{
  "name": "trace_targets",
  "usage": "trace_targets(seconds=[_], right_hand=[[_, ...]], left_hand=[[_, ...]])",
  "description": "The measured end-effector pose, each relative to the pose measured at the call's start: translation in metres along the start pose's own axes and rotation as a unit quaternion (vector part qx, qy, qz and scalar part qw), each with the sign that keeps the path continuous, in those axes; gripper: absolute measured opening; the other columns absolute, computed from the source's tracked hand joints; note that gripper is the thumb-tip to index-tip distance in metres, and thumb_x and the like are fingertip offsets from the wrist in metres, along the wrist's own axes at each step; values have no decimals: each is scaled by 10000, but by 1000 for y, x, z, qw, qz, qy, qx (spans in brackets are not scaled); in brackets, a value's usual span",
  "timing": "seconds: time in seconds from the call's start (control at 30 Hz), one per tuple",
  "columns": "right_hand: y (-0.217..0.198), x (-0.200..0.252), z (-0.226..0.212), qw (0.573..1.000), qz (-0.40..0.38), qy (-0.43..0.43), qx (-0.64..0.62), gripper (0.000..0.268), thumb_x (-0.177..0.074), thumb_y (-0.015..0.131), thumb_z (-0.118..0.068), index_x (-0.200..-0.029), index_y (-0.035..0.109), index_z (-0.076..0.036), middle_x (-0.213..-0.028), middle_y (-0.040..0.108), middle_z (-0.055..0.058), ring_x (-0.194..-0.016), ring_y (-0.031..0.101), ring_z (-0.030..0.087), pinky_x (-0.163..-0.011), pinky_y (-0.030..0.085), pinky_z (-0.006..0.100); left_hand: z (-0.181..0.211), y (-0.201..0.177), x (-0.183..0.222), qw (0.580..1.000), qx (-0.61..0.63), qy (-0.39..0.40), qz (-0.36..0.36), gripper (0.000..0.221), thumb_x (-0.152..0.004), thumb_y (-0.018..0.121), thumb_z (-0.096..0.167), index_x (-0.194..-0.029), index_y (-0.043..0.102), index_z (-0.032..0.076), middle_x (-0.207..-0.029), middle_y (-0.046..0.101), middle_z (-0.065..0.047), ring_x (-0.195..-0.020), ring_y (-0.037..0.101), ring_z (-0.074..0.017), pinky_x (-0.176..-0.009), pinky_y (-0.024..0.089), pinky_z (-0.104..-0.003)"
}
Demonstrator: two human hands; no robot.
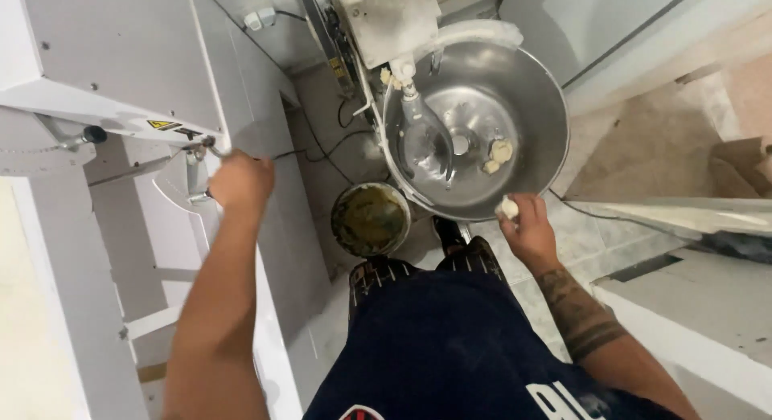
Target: Cutting long strips of dough into smaller pieces using scissors and arranging them on a baking tray.
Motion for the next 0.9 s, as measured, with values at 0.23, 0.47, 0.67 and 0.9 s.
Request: trace_targets(seconds=[0.23, 0.47, 0.67, 0.9], right_hand=[[9, -89, 78, 941, -173, -68, 284, 643, -859, 727, -479, -1356, 643, -80, -1461, 517, 239, -1256, 627, 437, -901, 597, 551], [28, -36, 81, 882, -139, -351, 283, 407, -836, 658, -483, -1115, 706, -192, -1117, 684, 45, -1128, 661, 270, -990, 441, 531], [64, -39, 36, 830, -252, -483, 121, 338, -911, 638, -466, -1120, 724, -215, -1081, 706, 30, -1032, 698, 275, -854, 537, 431], [121, 16, -62, 719, -456, -481, 208, 393, -987, 611, -458, -1277, 725, -219, -1123, 749, 89, -1082, 742, 312, -941, 586, 425]], left_hand=[[16, 189, 245, 947, 200, -116, -223, 518, -1039, 517, 428, -1286, 685, 6, -1137, 742, -248, -1109, 711, -416, -930, 562, -536], [-12, 371, 577, 663, 443, -432, -422, 579, -922, 669, 443, -1268, 687, -21, -934, 750, -201, -706, 768, -281, -567, 579, -349], [52, 395, 621, 725, 448, -445, -276, 375, -929, 698, 385, -1212, 768, 150, -948, 820, -115, -952, 783, -281, -823, 611, -390], [112, 272, 625, 759, 497, -415, -71, 335, -1027, 555, 306, -976, 707, 12, -900, 733, -245, -969, 703, -473, -860, 558, -566]])
Point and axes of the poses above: each hand's wrist, its own x-axis away from the middle knuckle, its own y-axis out of the palm, z = x × y, the point moved 1 cm from there along -x, towards the middle knuckle
